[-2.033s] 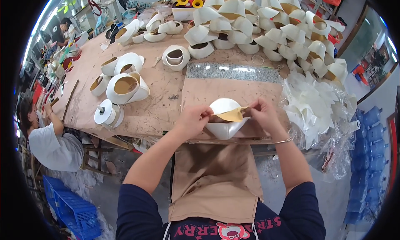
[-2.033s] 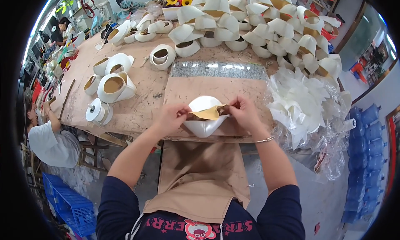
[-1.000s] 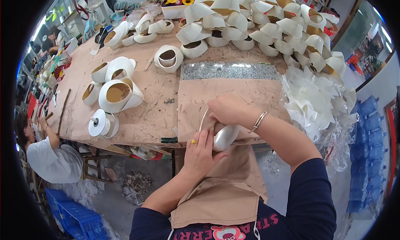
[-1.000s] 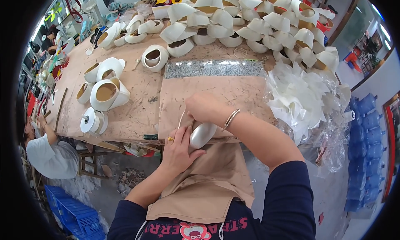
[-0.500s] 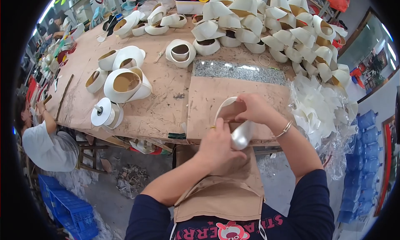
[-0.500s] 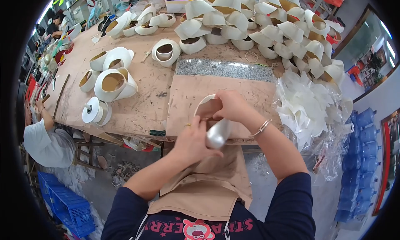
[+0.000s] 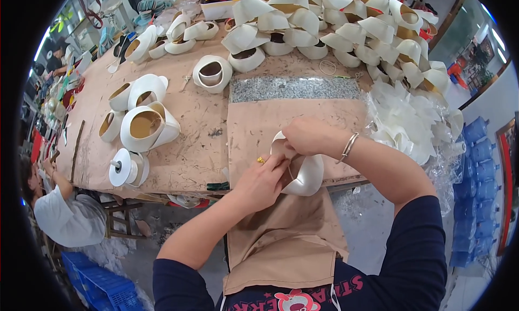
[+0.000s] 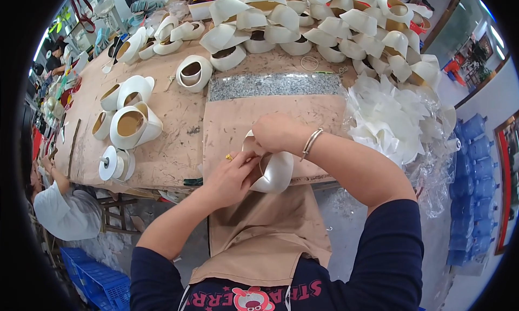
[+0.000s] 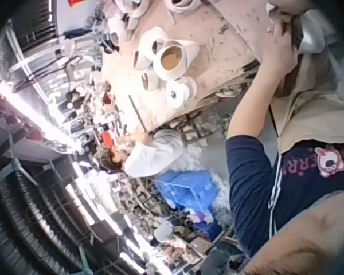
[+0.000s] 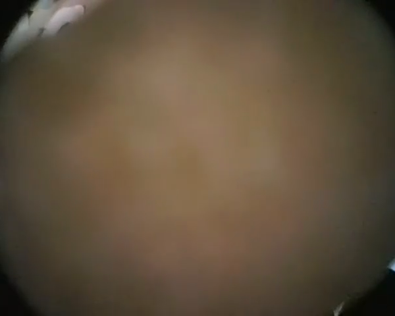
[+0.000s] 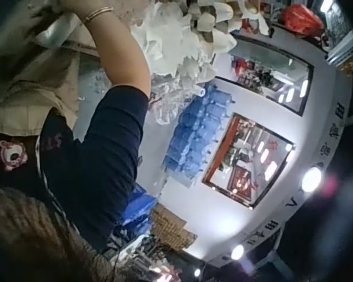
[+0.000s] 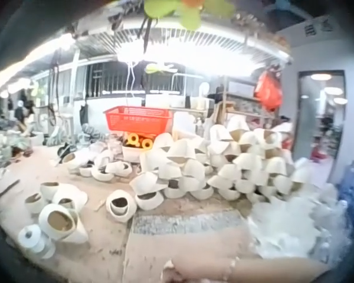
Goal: Apply adhesive tape to the edges of white shoe upper components.
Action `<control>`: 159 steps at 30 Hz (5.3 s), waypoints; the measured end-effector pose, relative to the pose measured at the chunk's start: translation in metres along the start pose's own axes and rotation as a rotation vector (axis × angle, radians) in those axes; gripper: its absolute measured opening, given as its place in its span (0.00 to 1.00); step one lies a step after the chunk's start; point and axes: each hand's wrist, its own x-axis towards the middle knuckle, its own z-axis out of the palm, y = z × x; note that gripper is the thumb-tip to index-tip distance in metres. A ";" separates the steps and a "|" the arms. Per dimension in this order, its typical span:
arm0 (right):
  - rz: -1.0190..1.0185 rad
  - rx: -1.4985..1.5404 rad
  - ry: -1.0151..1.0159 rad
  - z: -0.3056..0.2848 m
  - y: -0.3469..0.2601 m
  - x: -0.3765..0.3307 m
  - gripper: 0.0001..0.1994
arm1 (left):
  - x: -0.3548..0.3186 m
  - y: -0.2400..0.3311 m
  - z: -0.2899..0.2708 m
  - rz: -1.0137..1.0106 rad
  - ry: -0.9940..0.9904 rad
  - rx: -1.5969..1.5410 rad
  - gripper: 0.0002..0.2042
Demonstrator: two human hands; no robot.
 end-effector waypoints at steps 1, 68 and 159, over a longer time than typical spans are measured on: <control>0.024 0.035 0.027 0.001 0.000 0.000 0.09 | 0.003 -0.003 -0.002 0.002 -0.039 -0.021 0.22; 0.215 0.695 0.997 0.059 -0.006 -0.065 0.05 | 0.032 -0.012 0.006 -0.285 -0.036 0.175 0.24; 0.014 1.904 1.102 -0.012 0.029 0.057 0.15 | 0.019 -0.080 -0.040 -0.246 0.528 0.416 0.03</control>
